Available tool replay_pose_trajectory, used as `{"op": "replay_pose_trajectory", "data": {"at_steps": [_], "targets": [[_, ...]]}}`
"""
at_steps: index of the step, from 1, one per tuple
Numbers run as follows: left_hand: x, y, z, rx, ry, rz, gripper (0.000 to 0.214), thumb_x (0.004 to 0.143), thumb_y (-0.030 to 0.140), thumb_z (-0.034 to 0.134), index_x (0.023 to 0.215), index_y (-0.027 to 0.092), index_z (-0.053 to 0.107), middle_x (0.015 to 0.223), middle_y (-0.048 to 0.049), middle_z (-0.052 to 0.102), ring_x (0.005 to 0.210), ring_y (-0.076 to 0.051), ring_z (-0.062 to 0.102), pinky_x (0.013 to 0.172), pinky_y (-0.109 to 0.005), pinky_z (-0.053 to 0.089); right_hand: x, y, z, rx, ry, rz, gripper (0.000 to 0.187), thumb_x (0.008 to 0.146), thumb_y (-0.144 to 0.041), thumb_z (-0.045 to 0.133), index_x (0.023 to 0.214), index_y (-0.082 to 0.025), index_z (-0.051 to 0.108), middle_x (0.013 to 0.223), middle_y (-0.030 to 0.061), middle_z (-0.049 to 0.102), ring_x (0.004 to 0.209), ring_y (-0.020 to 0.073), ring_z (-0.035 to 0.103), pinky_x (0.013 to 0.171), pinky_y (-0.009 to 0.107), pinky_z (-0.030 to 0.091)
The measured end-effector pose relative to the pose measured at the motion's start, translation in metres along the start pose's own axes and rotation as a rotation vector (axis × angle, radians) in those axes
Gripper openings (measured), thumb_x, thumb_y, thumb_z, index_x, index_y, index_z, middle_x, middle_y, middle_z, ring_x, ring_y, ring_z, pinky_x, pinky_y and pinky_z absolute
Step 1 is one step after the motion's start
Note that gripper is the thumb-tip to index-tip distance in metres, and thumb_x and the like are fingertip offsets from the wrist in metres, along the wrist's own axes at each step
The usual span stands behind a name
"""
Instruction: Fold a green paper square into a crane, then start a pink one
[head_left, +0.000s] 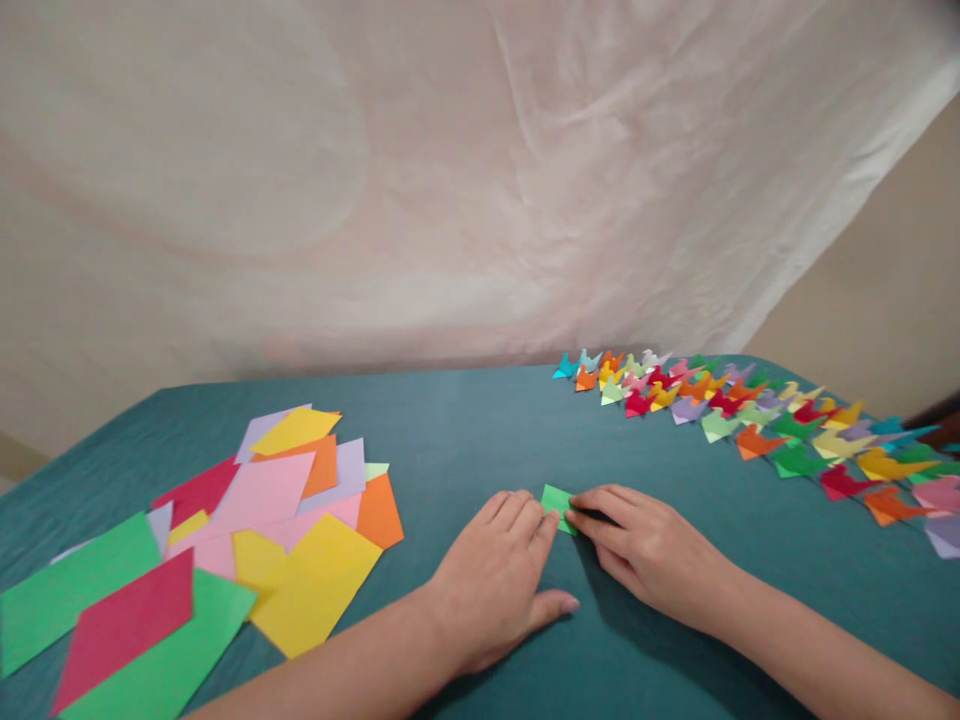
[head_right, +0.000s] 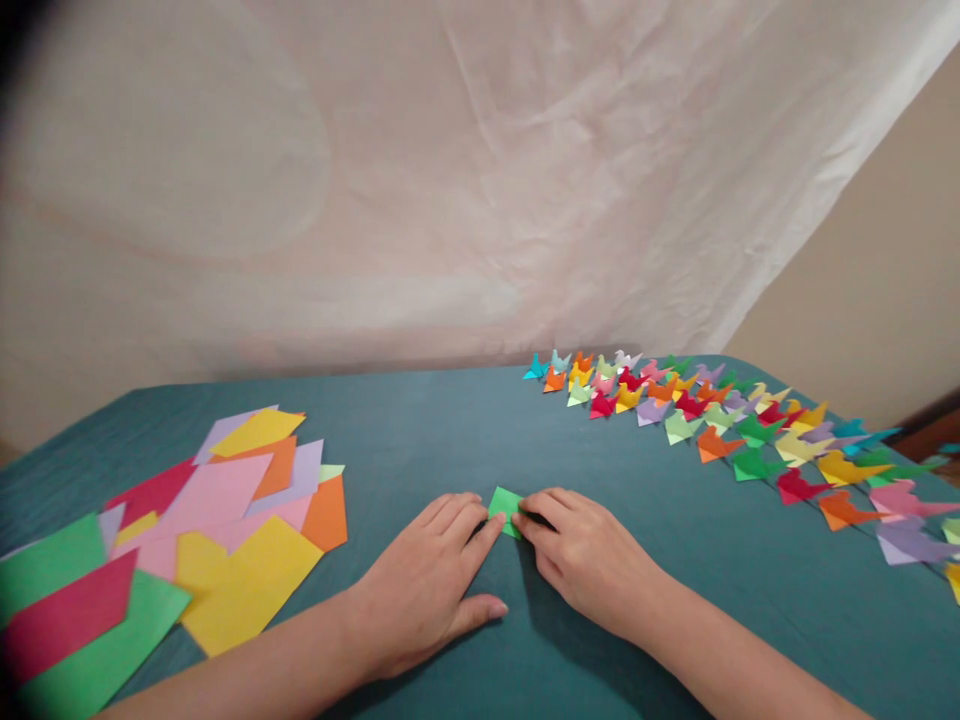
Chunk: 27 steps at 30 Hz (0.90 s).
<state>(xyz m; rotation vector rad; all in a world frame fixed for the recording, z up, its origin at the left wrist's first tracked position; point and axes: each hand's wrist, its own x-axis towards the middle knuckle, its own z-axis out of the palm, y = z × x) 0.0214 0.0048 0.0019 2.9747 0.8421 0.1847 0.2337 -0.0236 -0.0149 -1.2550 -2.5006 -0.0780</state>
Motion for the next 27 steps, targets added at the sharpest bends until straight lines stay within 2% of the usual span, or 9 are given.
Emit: {"op": "replay_pose_trajectory", "data": {"at_steps": [7, 14, 20, 27], "targets": [[0.0001, 0.0017, 0.0034, 0.021, -0.003, -0.003, 0.064, 0.083, 0.058, 0.044, 0.125, 0.01, 0.044, 0.12, -0.0129, 0.051, 0.116, -0.029, 0.042, 0.102, -0.04, 0.028, 0.0002, 0.0021, 0.0, 0.038, -0.001, -0.004, 0.035, 0.083, -0.009, 0.045, 0.112, -0.02, 0.062, 0.103, 0.0093, 0.062, 0.093, 0.0211, 0.057, 0.08, 0.036, 0.052], [0.0003, 0.002, 0.0014, 0.014, -0.002, 0.001, 0.063, 0.083, 0.057, 0.044, 0.125, 0.009, 0.044, 0.12, -0.0124, 0.052, 0.115, -0.029, 0.042, 0.101, -0.04, 0.028, -0.0019, 0.0058, 0.0036, 0.067, 0.089, -0.023, 0.028, 0.085, -0.014, 0.047, 0.107, -0.02, 0.063, 0.102, 0.0083, 0.065, 0.092, 0.0187, 0.06, 0.08, 0.034, 0.052], [0.0017, 0.0023, 0.0002, 0.008, -0.008, 0.001, 0.063, 0.083, 0.057, 0.044, 0.125, 0.009, 0.045, 0.119, -0.0119, 0.052, 0.113, -0.028, 0.043, 0.1, -0.04, 0.03, -0.0026, 0.0071, -0.0031, 0.036, 0.058, -0.096, 0.031, 0.084, -0.013, 0.047, 0.109, -0.02, 0.063, 0.105, 0.0088, 0.064, 0.096, 0.0195, 0.06, 0.082, 0.036, 0.051], [0.0011, 0.0033, 0.0027, 0.026, -0.002, 0.004, 0.064, 0.084, 0.057, 0.042, 0.126, 0.008, 0.043, 0.121, -0.0134, 0.051, 0.114, -0.028, 0.043, 0.1, -0.04, 0.029, 0.0005, 0.0052, -0.0058, -0.001, 0.024, -0.107, 0.029, 0.084, -0.012, 0.047, 0.107, -0.017, 0.064, 0.103, 0.01, 0.064, 0.095, 0.0199, 0.06, 0.081, 0.035, 0.052]]}}
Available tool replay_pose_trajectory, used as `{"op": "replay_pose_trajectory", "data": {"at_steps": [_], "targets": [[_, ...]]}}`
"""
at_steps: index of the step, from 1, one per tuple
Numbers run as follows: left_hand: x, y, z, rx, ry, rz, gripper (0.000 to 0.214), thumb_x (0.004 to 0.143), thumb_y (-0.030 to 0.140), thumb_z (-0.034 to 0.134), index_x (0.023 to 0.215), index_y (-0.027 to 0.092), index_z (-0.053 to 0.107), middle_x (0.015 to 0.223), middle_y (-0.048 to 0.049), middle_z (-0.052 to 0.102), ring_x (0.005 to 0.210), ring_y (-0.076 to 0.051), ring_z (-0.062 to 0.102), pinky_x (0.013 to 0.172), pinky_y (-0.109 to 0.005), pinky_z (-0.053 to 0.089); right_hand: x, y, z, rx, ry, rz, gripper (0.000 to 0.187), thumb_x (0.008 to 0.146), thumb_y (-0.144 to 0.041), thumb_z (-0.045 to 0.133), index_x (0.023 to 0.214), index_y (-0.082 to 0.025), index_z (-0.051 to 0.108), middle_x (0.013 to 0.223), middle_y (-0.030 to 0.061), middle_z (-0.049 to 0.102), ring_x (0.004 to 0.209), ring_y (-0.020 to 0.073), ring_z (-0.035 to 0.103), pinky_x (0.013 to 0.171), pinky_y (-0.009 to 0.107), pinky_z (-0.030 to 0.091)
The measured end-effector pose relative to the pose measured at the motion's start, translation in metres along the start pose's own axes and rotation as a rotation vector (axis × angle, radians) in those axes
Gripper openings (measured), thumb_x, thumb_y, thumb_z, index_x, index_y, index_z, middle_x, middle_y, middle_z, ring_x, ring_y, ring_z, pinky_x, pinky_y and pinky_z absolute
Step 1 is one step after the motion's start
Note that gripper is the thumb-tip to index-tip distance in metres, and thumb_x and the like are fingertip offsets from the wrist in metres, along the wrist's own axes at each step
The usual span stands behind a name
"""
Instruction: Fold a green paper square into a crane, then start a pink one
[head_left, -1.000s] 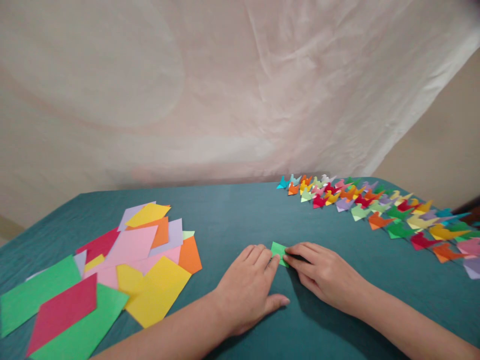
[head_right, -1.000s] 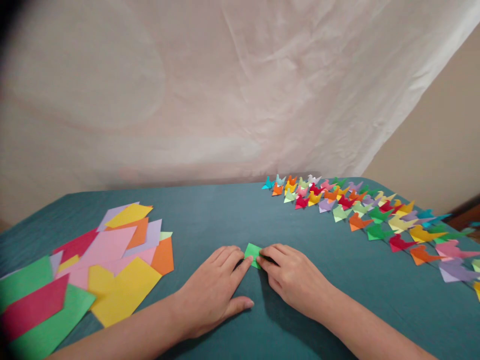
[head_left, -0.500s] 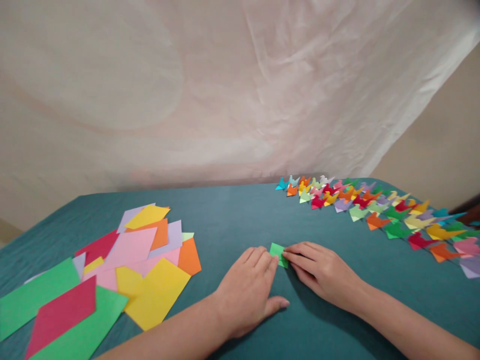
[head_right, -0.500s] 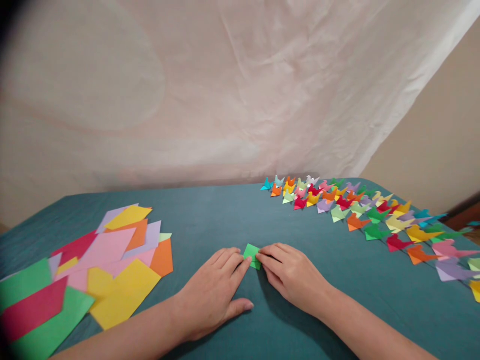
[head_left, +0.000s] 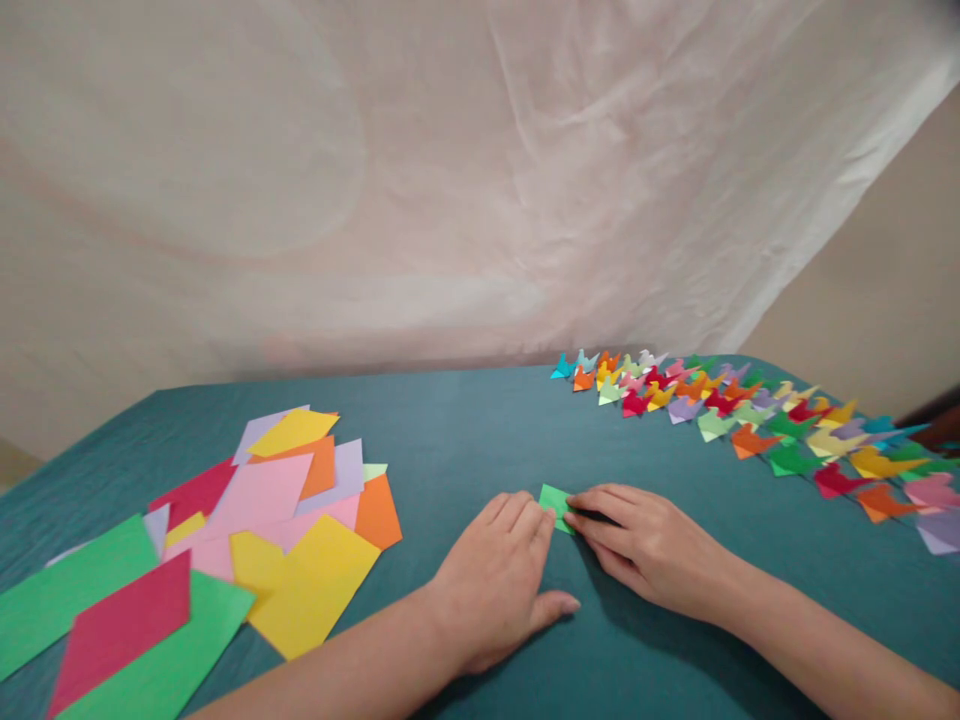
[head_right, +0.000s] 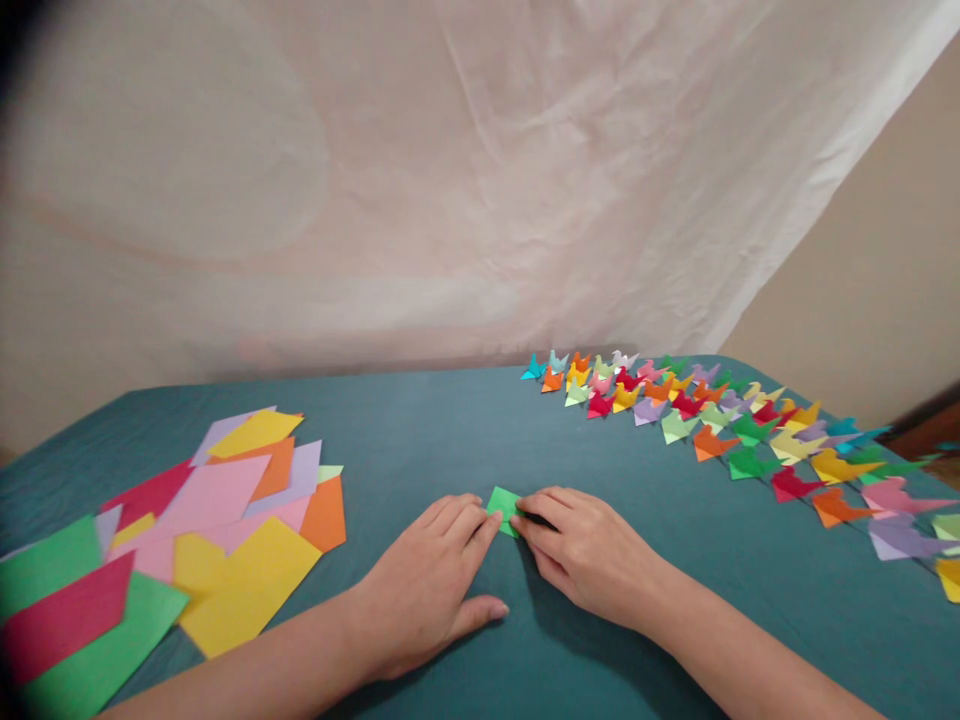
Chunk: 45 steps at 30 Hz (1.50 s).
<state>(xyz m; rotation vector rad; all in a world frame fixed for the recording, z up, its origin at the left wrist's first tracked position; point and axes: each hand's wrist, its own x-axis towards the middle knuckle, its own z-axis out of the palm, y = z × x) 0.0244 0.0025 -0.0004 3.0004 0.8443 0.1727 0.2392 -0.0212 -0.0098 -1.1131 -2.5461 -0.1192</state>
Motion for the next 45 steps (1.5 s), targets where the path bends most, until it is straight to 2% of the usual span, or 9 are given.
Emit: {"op": "replay_pose_trajectory", "data": {"at_steps": [8, 37, 42, 45], "targets": [[0.0, 0.001, 0.003, 0.036, -0.017, -0.009, 0.067, 0.084, 0.059, 0.04, 0.128, 0.007, 0.043, 0.125, -0.0157, 0.05, 0.118, -0.029, 0.041, 0.102, -0.039, 0.026, 0.0, -0.001, 0.0, -0.044, -0.061, 0.0, 0.031, 0.081, -0.01, 0.048, 0.108, -0.015, 0.063, 0.105, 0.0106, 0.063, 0.095, 0.021, 0.058, 0.082, 0.035, 0.052], [-0.001, -0.001, -0.001, 0.078, 0.061, -0.018, 0.056, 0.086, 0.054, 0.042, 0.119, 0.009, 0.051, 0.118, -0.013, 0.055, 0.119, -0.028, 0.041, 0.102, -0.04, 0.027, 0.001, -0.001, 0.0, 0.017, -0.058, 0.063, 0.033, 0.079, -0.007, 0.049, 0.107, -0.018, 0.064, 0.107, 0.0099, 0.061, 0.095, 0.0208, 0.057, 0.08, 0.035, 0.052], [-0.001, -0.001, -0.007, 0.082, 0.059, -0.017, 0.049, 0.088, 0.048, 0.043, 0.113, 0.008, 0.055, 0.113, -0.014, 0.057, 0.117, -0.028, 0.042, 0.101, -0.041, 0.029, 0.003, -0.002, -0.003, 0.027, -0.049, 0.06, 0.033, 0.078, -0.006, 0.049, 0.105, -0.017, 0.065, 0.105, 0.0102, 0.061, 0.094, 0.0208, 0.058, 0.079, 0.035, 0.053], [-0.001, -0.006, -0.012, 0.047, 0.068, -0.016, 0.035, 0.089, 0.034, 0.044, 0.108, 0.009, 0.057, 0.108, -0.0128, 0.057, 0.114, -0.027, 0.043, 0.101, -0.041, 0.031, 0.003, -0.002, -0.002, 0.025, -0.041, 0.051, 0.033, 0.078, -0.006, 0.048, 0.105, -0.017, 0.065, 0.105, 0.0104, 0.061, 0.094, 0.021, 0.058, 0.079, 0.035, 0.053]]}}
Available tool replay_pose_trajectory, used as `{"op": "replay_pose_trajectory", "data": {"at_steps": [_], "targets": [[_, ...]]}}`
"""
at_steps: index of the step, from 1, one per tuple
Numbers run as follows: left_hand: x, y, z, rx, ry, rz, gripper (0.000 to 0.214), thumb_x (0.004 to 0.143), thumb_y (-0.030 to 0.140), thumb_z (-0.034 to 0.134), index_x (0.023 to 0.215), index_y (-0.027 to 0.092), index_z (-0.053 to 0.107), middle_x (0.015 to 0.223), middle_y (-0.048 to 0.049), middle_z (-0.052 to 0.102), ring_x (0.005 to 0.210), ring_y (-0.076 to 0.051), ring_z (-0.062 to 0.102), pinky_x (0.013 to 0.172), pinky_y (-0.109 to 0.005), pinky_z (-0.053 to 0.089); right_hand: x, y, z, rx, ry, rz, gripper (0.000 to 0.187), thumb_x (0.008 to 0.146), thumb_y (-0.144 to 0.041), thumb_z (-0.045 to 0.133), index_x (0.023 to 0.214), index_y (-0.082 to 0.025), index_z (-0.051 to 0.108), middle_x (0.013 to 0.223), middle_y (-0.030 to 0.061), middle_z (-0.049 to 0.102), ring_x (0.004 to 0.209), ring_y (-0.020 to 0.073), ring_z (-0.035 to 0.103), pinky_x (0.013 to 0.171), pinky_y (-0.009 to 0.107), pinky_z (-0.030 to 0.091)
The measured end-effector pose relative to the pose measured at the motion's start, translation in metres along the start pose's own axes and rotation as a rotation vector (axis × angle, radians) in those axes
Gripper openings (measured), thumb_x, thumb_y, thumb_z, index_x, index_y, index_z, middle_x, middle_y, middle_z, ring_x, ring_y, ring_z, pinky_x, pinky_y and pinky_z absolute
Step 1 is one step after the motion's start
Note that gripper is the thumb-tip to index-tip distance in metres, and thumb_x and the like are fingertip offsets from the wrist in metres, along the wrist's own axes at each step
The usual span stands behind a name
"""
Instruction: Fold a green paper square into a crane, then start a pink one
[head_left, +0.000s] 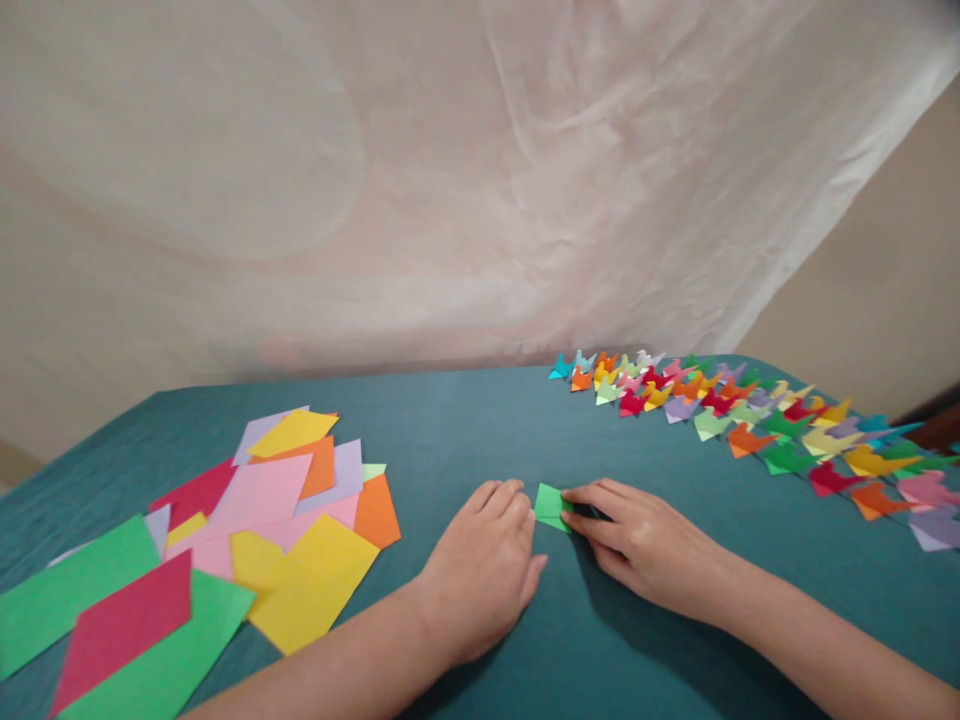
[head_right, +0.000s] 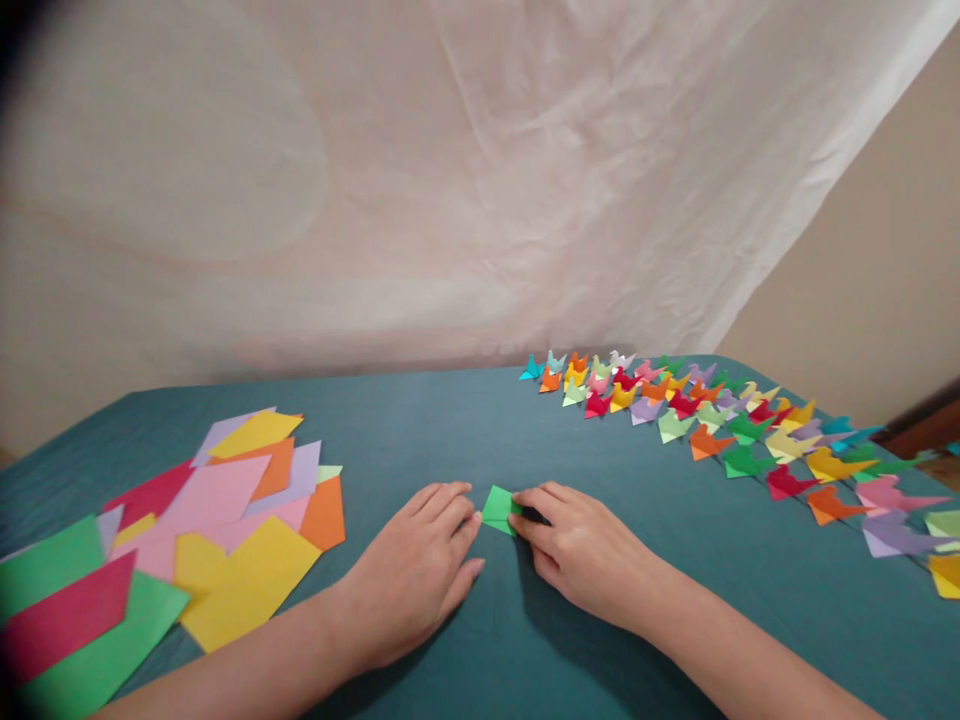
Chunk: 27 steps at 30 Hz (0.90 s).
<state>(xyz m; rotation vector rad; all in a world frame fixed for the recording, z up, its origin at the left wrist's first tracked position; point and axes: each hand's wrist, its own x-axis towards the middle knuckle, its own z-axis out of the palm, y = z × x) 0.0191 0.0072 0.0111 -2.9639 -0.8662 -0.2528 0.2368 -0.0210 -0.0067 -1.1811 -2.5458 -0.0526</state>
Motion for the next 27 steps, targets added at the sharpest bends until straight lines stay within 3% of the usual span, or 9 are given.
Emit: {"op": "replay_pose_trajectory", "data": {"at_steps": [3, 8, 15, 20, 27], "targets": [[0.001, -0.011, 0.0, -0.102, 0.001, 0.002, 0.023, 0.084, 0.016, 0.044, 0.101, 0.014, 0.06, 0.102, -0.0091, 0.057, 0.107, -0.023, 0.048, 0.095, -0.038, 0.037, -0.001, 0.001, 0.002, 0.007, 0.025, -0.014, 0.033, 0.078, -0.006, 0.049, 0.104, -0.019, 0.065, 0.104, 0.01, 0.062, 0.093, 0.0203, 0.058, 0.078, 0.034, 0.053], [0.003, -0.025, 0.01, -0.237, 0.042, -0.012, 0.041, 0.08, 0.008, 0.042, 0.119, 0.016, 0.05, 0.117, -0.0089, 0.053, 0.11, -0.021, 0.047, 0.096, -0.037, 0.039, -0.002, 0.002, 0.003, 0.002, 0.023, -0.003, 0.032, 0.078, -0.008, 0.05, 0.104, -0.02, 0.065, 0.104, 0.0091, 0.062, 0.093, 0.0202, 0.058, 0.079, 0.035, 0.052], [0.003, -0.019, 0.01, -0.248, 0.037, 0.094, 0.032, 0.088, 0.015, 0.039, 0.118, 0.017, 0.052, 0.119, -0.0073, 0.055, 0.12, -0.02, 0.041, 0.102, -0.038, 0.034, -0.003, 0.005, 0.004, 0.071, 0.01, 0.053, 0.033, 0.078, -0.008, 0.051, 0.105, -0.023, 0.065, 0.105, 0.0078, 0.061, 0.093, 0.02, 0.058, 0.08, 0.037, 0.049], [0.003, -0.019, 0.01, -0.259, 0.041, 0.09, 0.03, 0.09, 0.019, 0.038, 0.116, 0.017, 0.054, 0.115, -0.0079, 0.057, 0.118, -0.02, 0.043, 0.101, -0.039, 0.035, -0.003, 0.009, 0.009, 0.198, 0.097, 0.084, 0.032, 0.078, -0.007, 0.051, 0.099, -0.024, 0.067, 0.102, 0.0071, 0.061, 0.091, 0.0183, 0.058, 0.079, 0.035, 0.048], [0.002, -0.019, 0.012, -0.231, 0.024, 0.098, 0.032, 0.092, 0.025, 0.039, 0.119, 0.016, 0.052, 0.118, -0.009, 0.055, 0.119, -0.022, 0.042, 0.102, -0.04, 0.034, -0.002, 0.008, 0.008, 0.21, 0.108, 0.08, 0.032, 0.079, -0.008, 0.049, 0.101, -0.023, 0.067, 0.101, 0.0079, 0.062, 0.091, 0.0188, 0.057, 0.079, 0.036, 0.047]]}}
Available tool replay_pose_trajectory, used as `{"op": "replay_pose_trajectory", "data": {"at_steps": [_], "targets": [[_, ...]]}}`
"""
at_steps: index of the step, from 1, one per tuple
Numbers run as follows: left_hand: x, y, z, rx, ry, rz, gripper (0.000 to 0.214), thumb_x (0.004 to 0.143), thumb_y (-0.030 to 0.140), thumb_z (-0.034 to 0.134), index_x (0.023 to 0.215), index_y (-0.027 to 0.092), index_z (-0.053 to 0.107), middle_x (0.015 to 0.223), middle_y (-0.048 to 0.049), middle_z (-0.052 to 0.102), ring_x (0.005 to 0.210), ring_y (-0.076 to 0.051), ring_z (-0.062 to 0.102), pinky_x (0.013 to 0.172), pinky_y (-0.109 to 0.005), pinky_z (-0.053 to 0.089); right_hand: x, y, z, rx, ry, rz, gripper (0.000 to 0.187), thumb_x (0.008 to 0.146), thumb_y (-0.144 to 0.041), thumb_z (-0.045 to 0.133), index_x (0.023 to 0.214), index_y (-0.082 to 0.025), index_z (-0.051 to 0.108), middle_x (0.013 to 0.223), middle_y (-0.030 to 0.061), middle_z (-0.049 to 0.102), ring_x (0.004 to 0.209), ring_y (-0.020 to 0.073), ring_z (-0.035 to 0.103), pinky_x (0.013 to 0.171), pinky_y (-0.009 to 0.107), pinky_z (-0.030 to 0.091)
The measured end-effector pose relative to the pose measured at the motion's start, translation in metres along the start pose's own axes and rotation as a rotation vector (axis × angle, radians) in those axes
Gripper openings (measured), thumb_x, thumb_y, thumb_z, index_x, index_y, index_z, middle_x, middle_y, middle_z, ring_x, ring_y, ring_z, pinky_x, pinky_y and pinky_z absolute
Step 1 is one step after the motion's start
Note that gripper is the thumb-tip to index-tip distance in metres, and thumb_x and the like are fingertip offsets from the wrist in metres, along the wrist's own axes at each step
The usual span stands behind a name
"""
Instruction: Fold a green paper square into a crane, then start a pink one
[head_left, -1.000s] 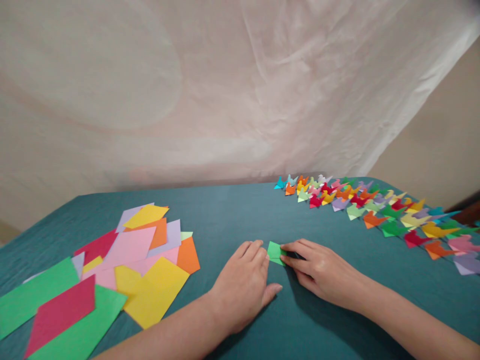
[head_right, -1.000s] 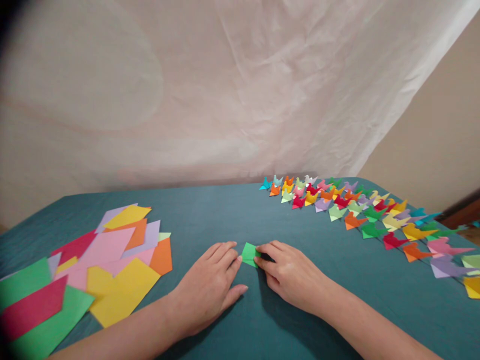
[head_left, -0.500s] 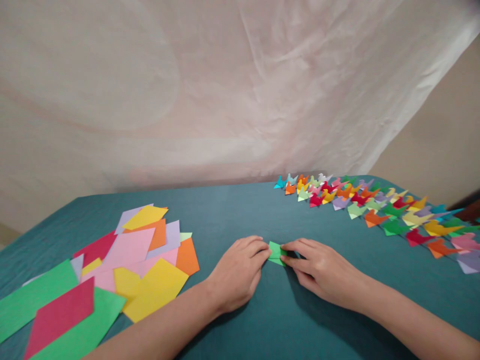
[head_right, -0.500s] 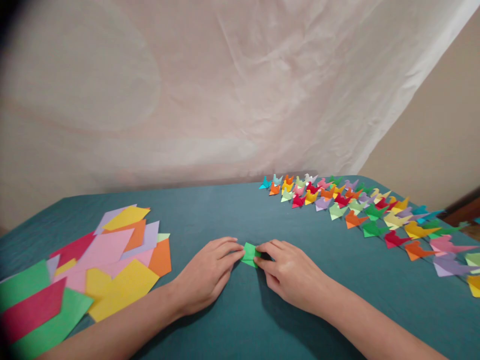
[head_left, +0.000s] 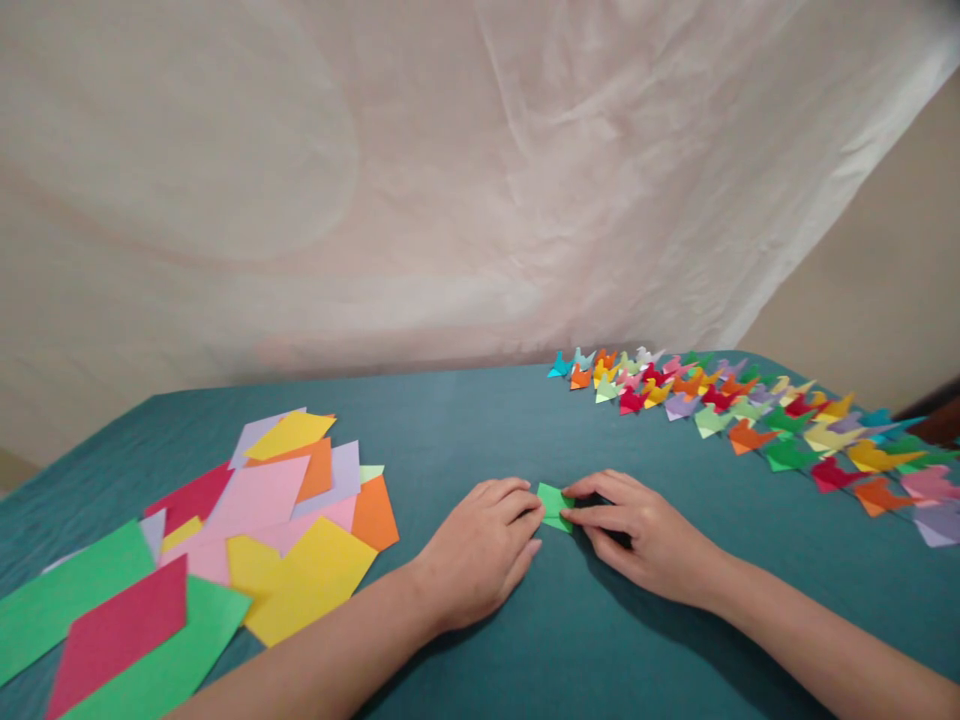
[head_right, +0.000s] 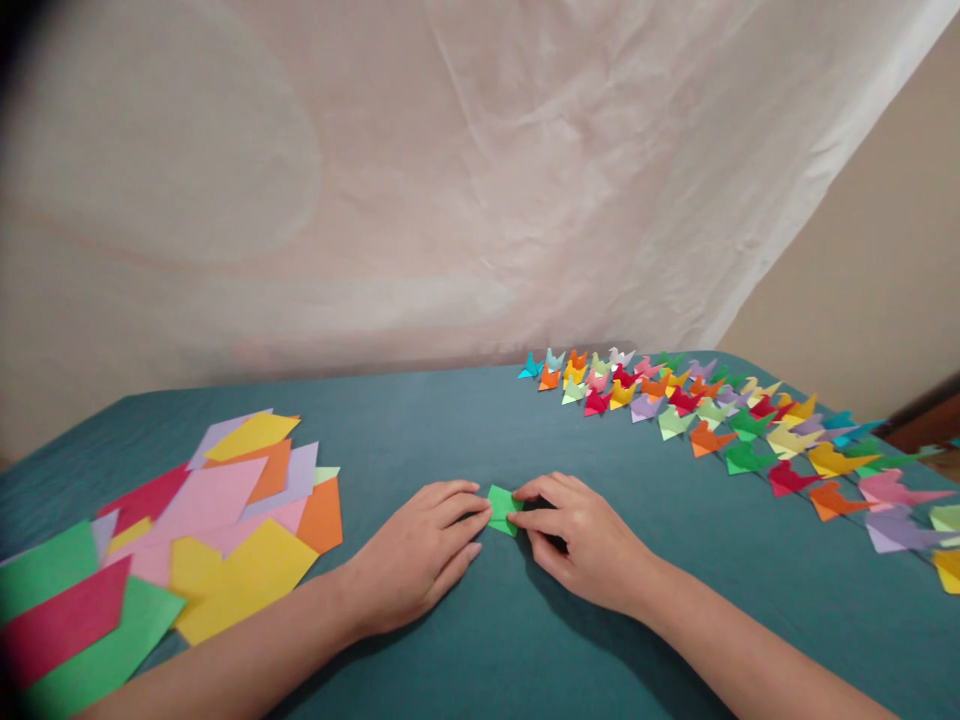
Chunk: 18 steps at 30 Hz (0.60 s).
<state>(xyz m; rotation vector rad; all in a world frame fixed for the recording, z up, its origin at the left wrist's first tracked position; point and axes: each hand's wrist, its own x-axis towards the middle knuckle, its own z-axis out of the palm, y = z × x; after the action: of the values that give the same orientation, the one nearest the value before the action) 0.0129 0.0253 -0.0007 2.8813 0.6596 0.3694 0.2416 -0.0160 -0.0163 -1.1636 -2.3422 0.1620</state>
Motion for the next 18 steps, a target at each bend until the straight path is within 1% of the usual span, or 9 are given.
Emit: {"op": "replay_pose_trajectory", "data": {"at_steps": [4, 10, 15, 18], "targets": [[0.0002, 0.0018, -0.001, 0.018, -0.031, 0.005, 0.034, 0.093, 0.028, 0.038, 0.125, 0.02, 0.047, 0.12, -0.0079, 0.053, 0.12, -0.023, 0.04, 0.102, -0.042, 0.033, -0.0014, 0.0001, -0.001, -0.046, -0.02, -0.028, 0.034, 0.08, -0.009, 0.049, 0.106, -0.024, 0.065, 0.103, 0.008, 0.061, 0.091, 0.0193, 0.057, 0.079, 0.037, 0.047], [0.0011, 0.0041, -0.0031, 0.033, -0.068, -0.002, 0.035, 0.092, 0.034, 0.04, 0.124, 0.022, 0.048, 0.12, -0.0068, 0.052, 0.121, -0.025, 0.038, 0.101, -0.044, 0.032, -0.002, 0.0006, -0.0008, -0.07, -0.062, -0.025, 0.032, 0.081, -0.009, 0.048, 0.106, -0.022, 0.064, 0.106, 0.0088, 0.06, 0.094, 0.0206, 0.055, 0.08, 0.039, 0.046], [0.0018, 0.0056, -0.0024, 0.049, -0.064, -0.008, 0.036, 0.091, 0.035, 0.043, 0.125, 0.022, 0.046, 0.118, -0.0066, 0.052, 0.12, -0.024, 0.038, 0.101, -0.042, 0.031, -0.0017, 0.002, 0.0033, 0.027, -0.013, 0.031, 0.03, 0.082, -0.011, 0.049, 0.106, -0.023, 0.063, 0.103, 0.0075, 0.061, 0.091, 0.0189, 0.056, 0.08, 0.037, 0.045], [0.0022, 0.0063, -0.002, 0.06, -0.059, -0.006, 0.036, 0.09, 0.035, 0.046, 0.123, 0.021, 0.047, 0.118, -0.0074, 0.052, 0.119, -0.024, 0.04, 0.101, -0.042, 0.031, 0.0001, 0.0028, 0.0064, 0.144, 0.028, 0.113, 0.027, 0.082, -0.014, 0.051, 0.106, -0.021, 0.06, 0.098, 0.0066, 0.062, 0.09, 0.018, 0.056, 0.08, 0.035, 0.045]]}}
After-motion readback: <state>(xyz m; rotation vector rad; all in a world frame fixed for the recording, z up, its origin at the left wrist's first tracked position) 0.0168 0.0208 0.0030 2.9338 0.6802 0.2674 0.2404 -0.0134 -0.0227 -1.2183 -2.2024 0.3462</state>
